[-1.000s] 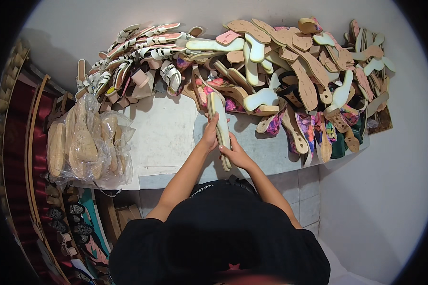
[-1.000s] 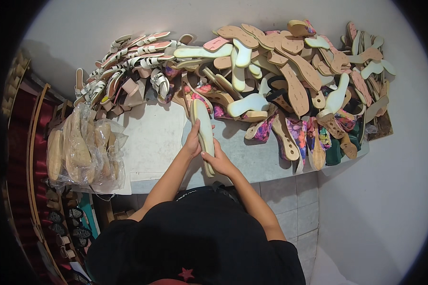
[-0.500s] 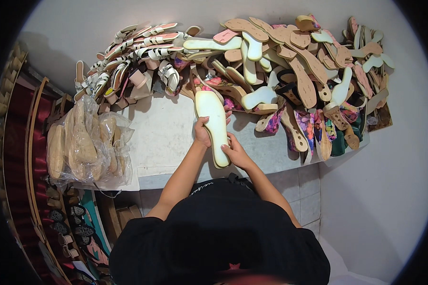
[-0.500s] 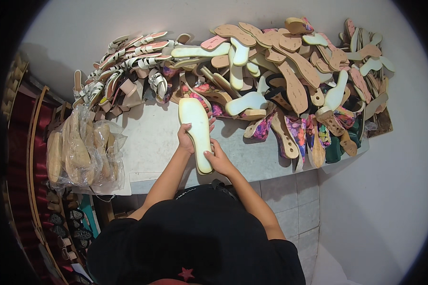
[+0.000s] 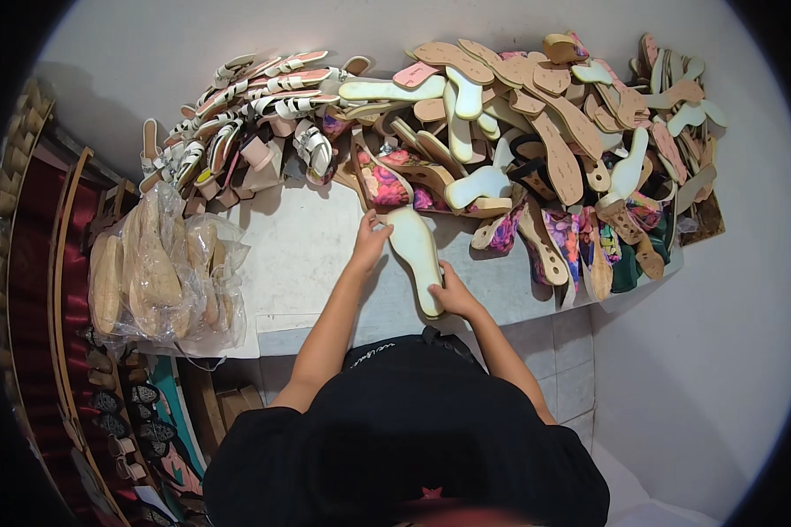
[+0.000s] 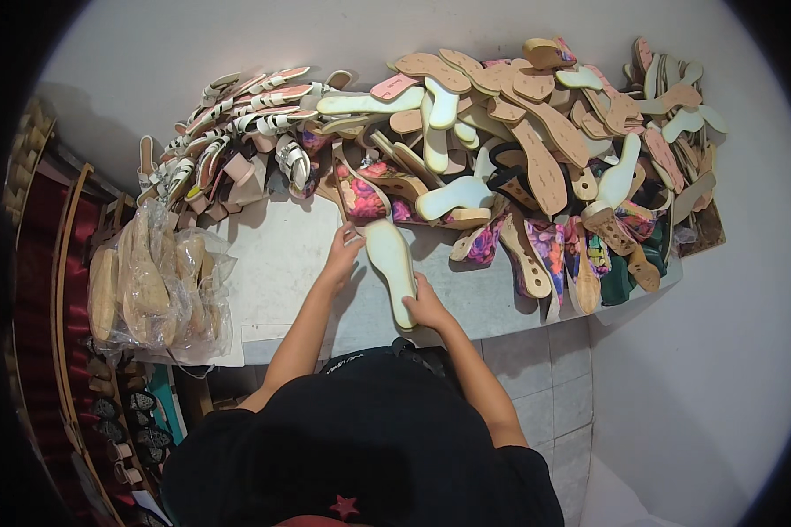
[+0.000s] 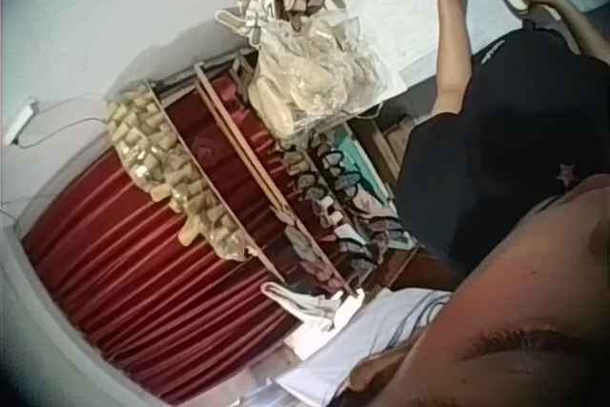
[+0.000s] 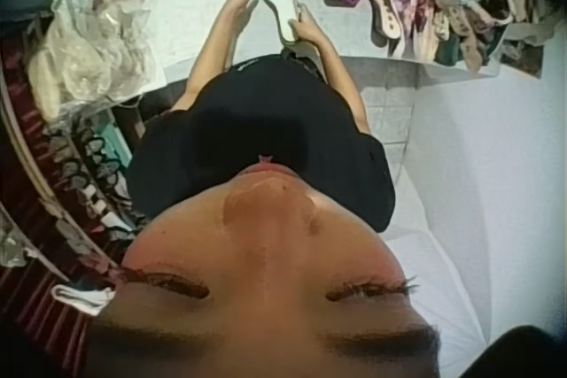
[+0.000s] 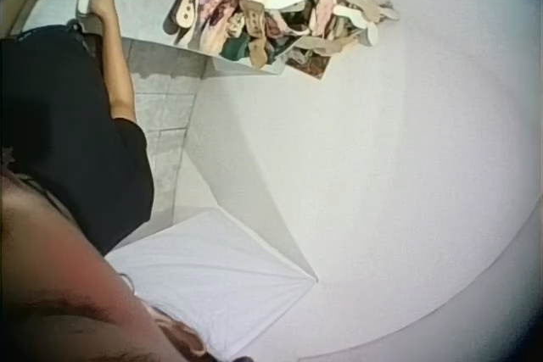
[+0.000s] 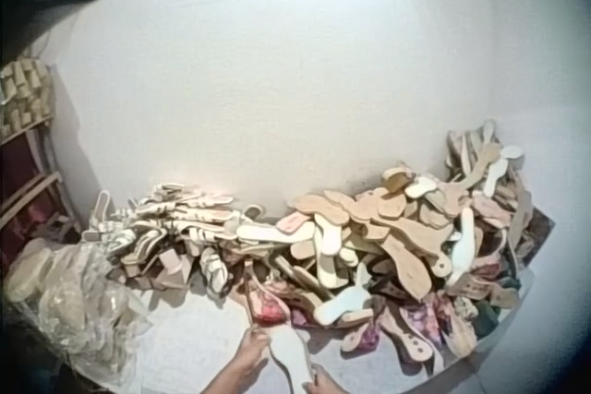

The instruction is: Sorting and packing wooden shoe soles and insoles into plastic bags.

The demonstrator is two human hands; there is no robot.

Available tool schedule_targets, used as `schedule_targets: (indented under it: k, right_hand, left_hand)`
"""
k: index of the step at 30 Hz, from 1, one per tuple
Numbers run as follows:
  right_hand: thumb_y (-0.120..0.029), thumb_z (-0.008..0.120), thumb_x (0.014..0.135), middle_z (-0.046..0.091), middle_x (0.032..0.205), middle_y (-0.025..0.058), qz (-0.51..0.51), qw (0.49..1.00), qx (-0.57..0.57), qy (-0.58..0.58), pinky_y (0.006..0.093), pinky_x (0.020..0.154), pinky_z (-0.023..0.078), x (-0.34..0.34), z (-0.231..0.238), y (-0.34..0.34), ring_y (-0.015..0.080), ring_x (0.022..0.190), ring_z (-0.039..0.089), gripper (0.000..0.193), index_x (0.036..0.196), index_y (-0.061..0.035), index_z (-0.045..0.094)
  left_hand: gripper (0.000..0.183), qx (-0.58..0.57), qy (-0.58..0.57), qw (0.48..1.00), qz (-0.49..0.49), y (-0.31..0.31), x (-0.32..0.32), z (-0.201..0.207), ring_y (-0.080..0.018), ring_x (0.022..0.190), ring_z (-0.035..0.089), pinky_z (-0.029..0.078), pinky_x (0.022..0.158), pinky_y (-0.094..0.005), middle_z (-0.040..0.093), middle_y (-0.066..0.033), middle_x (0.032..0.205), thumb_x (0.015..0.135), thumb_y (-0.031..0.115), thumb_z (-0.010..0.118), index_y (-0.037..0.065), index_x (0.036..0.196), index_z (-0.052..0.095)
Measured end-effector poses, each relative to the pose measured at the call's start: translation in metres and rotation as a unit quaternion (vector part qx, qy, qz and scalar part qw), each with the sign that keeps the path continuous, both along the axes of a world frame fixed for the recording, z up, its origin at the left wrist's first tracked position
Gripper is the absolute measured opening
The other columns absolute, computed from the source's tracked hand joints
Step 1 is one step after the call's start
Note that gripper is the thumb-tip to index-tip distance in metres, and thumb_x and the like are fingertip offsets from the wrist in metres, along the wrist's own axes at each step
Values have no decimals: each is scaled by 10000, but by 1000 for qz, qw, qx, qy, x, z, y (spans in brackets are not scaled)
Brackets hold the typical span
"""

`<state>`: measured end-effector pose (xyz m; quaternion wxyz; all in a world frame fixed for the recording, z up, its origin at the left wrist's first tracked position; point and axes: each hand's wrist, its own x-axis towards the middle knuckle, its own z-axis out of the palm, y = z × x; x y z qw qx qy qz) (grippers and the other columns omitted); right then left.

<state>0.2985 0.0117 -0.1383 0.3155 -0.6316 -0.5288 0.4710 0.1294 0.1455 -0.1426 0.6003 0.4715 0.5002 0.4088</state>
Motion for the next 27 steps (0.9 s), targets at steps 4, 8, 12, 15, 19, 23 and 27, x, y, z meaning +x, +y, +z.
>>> schedule_targets:
  k: [4,8,12,15,19,23,27]
  right_hand:
    - [-123,569,706,439,1126,281,-81,992,19,-99,407,906,341,6,-31,-16,381,1047,438,625,1253,5,295]
    - [-216,604,697,373,1146,229,-119,956,-17,-267,488,897,289,-5,4,-25,387,1085,320,619,1236,-38,355]
    - [-232,613,693,331,1179,222,-124,938,27,-323,486,904,279,1,13,-23,382,1093,304,581,1201,-39,406]
    - [-238,621,692,312,1190,214,-136,953,23,-271,474,907,275,13,19,-15,371,1089,298,535,1161,-45,449]
    - [-227,630,689,353,1143,202,-167,960,83,-207,421,909,280,32,18,-6,355,1055,319,479,1107,-49,478]
    - [-207,621,702,410,1085,184,-178,957,122,-193,394,905,283,42,35,1,332,1013,358,438,1089,-48,489]
    - [-206,603,739,442,1064,162,-199,950,140,-193,375,879,325,51,37,11,292,981,407,400,1088,-43,493]
  left_hand:
    - [476,80,97,991,-47,-8,23,11,-175,1003,483,421,750,-292,499,-114,1089,796,228,578,61,1202,394]
    - [372,-2,7,988,-155,-5,46,69,-122,823,536,418,636,-249,544,-64,1003,826,315,537,80,1106,468]
    - [408,68,12,987,-145,9,79,82,-105,607,548,435,531,-239,587,-62,804,806,355,561,18,1025,491]
    - [448,111,76,985,-109,24,93,74,-116,499,556,435,475,-241,589,-73,661,773,367,594,-26,972,511]
    - [355,68,62,984,-149,30,99,72,-124,474,572,436,440,-247,589,-68,639,783,292,579,-36,913,538]
    - [238,5,-25,996,-89,16,89,102,-116,493,583,446,440,-232,591,-63,637,777,181,570,-47,844,572]
    - [164,11,-73,994,-85,1,57,108,-125,529,596,465,471,-234,604,-62,680,756,105,569,-39,832,588]
